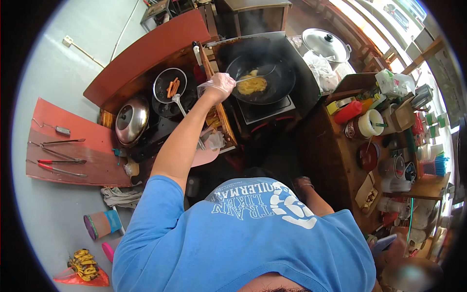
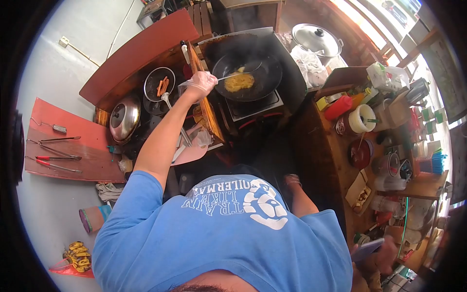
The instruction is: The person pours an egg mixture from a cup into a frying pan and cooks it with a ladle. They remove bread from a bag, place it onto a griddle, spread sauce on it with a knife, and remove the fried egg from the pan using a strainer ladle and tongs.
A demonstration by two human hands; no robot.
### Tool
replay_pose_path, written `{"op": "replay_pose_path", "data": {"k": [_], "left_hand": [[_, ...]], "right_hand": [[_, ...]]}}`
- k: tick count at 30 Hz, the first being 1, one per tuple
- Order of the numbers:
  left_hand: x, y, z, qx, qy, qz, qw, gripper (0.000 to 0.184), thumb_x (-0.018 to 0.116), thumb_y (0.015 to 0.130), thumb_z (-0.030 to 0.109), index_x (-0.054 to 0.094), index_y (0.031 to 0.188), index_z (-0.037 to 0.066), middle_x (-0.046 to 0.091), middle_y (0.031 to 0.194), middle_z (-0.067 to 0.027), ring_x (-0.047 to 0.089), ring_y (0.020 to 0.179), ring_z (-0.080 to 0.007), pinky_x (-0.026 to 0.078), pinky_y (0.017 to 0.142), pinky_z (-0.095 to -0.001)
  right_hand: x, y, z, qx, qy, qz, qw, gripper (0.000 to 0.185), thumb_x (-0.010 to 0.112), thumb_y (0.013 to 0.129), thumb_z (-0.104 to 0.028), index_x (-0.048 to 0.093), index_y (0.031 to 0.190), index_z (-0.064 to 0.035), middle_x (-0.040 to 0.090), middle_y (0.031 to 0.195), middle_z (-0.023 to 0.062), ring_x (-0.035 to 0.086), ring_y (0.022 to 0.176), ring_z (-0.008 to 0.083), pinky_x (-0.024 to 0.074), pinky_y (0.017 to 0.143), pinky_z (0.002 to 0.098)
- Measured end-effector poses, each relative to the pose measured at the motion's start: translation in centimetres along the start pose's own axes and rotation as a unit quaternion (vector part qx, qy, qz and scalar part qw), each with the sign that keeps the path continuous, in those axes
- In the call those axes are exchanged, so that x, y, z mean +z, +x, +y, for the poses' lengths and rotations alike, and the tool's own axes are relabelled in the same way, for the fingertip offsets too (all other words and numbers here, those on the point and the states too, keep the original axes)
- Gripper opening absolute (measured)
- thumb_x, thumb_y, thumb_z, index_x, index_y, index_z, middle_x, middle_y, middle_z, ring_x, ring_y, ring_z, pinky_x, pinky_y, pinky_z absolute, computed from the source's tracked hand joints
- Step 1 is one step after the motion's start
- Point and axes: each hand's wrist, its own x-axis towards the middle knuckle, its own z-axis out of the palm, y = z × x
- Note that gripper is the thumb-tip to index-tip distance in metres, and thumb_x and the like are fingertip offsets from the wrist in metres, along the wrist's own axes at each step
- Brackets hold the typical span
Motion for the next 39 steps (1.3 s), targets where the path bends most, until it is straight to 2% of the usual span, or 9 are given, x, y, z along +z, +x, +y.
{"op": "replay_pose_path", "data": {"k": [2, 4, 6, 7, 18, 26, 32, 36, 39], "left_hand": [[1.1, 0.4, 0.6, 0.027, 0.264, -0.022, 0.964, 0.014, 0.062, 0.085, 0.014, 0.072, 0.081, 0.006, 0.071, 0.087, -0.0140, 0.069, 0.081, -0.0290, 0.057, 0.072, -0.0382], [0.9, -0.5, 1.3, -0.042, 0.155, 0.011, 0.987, 0.017, 0.059, 0.086, 0.013, 0.074, 0.080, 0.006, 0.071, 0.088, -0.0144, 0.070, 0.086, -0.0298, 0.058, 0.077, -0.0389], [0.0, -1.4, 1.9, -0.062, 0.137, 0.008, 0.989, 0.020, 0.058, 0.087, 0.016, 0.073, 0.080, 0.005, 0.071, 0.087, -0.0146, 0.070, 0.088, -0.0323, 0.058, 0.076, -0.0402], [0.5, -1.6, 1.0, -0.079, 0.144, 0.030, 0.986, 0.020, 0.057, 0.087, 0.015, 0.072, 0.081, 0.005, 0.071, 0.087, -0.0145, 0.071, 0.087, -0.0318, 0.059, 0.075, -0.0387], [-0.9, -8.0, -5.5, -0.062, 0.090, 0.218, 0.970, 0.015, 0.060, 0.087, 0.017, 0.065, 0.085, 0.003, 0.067, 0.083, -0.0119, 0.068, 0.083, -0.0289, 0.055, 0.072, -0.0402], [-1.7, -12.7, -10.4, -0.038, -0.201, 0.215, 0.955, 0.009, 0.058, 0.082, 0.012, 0.064, 0.077, 0.007, 0.066, 0.072, -0.0137, 0.066, 0.072, -0.0348, 0.053, 0.066, -0.0419], [-2.8, -14.1, -13.9, 0.046, -0.033, 0.264, 0.963, 0.012, 0.056, 0.084, 0.010, 0.067, 0.079, 0.008, 0.065, 0.071, -0.0053, 0.068, 0.071, -0.0226, 0.055, 0.067, -0.0365], [-5.2, -14.9, -15.1, -0.105, -0.303, 0.105, 0.941, 0.022, 0.068, 0.087, 0.010, 0.071, 0.104, -0.004, 0.074, 0.097, -0.0137, 0.071, 0.086, -0.0193, 0.055, 0.079, -0.0276], [-5.4, -16.7, -15.8, -0.150, -0.591, 0.112, 0.785, 0.024, 0.069, 0.087, 0.003, 0.067, 0.108, -0.008, 0.068, 0.084, -0.0039, 0.059, 0.067, -0.0059, 0.044, 0.057, -0.0202]], "right_hand": [[0.2, 0.3, -0.2, -0.038, -0.050, 0.010, 0.998, 0.021, 0.059, 0.086, -0.018, 0.074, 0.099, -0.0100, 0.071, 0.104, 0.0147, 0.071, 0.096, 0.0298, 0.0558, 0.085, 0.0417], [0.7, 0.5, -1.1, -0.072, -0.097, 0.019, 0.992, 0.018, 0.060, 0.086, -0.017, 0.074, 0.095, -0.0085, 0.073, 0.096, 0.0145, 0.071, 0.089, 0.0286, 0.0565, 0.080, 0.0403], [-1.3, -1.2, -4.8, 0.207, 0.532, 0.046, 0.820, 0.013, 0.064, 0.086, -0.016, 0.072, 0.088, -0.0059, 0.070, 0.081, 0.0110, 0.069, 0.077, 0.0233, 0.0544, 0.071, 0.0351], [-2.3, -1.8, -6.1, 0.212, 0.534, 0.047, 0.817, 0.013, 0.064, 0.086, -0.016, 0.072, 0.088, -0.0059, 0.070, 0.081, 0.0110, 0.069, 0.077, 0.0233, 0.0544, 0.071, 0.0351], [-11.0, -9.3, -29.0, -0.039, 0.462, -0.033, 0.885, 0.036, 0.064, 0.094, -0.035, 0.072, 0.096, -0.0001, 0.073, 0.088, 0.0068, 0.065, 0.072, 0.0164, 0.0523, 0.067, 0.0319], [-12.7, -11.5, -43.7, -0.162, 0.220, 0.179, 0.945, 0.058, 0.047, 0.099, -0.047, 0.069, 0.081, 0.0037, 0.067, 0.087, 0.0297, 0.064, 0.088, 0.0468, 0.0502, 0.080, 0.0505], [-14.3, -10.6, -52.5, -0.115, 0.086, 0.167, 0.975, 0.066, 0.071, 0.077, -0.052, 0.064, 0.124, -0.0068, 0.069, 0.112, 0.0225, 0.065, 0.107, 0.0393, 0.0511, 0.093, 0.0438], [-14.0, -8.1, -55.3, -0.084, 0.059, 0.133, 0.986, 0.055, 0.072, 0.078, -0.040, 0.065, 0.123, -0.0092, 0.067, 0.120, 0.0206, 0.062, 0.115, 0.0386, 0.0501, 0.098, 0.0430], [-12.7, -5.4, -55.6, -0.086, 0.061, 0.145, 0.984, 0.043, 0.069, 0.079, -0.037, 0.073, 0.110, -0.0070, 0.070, 0.113, 0.0211, 0.066, 0.108, 0.0393, 0.0527, 0.094, 0.0440]]}}
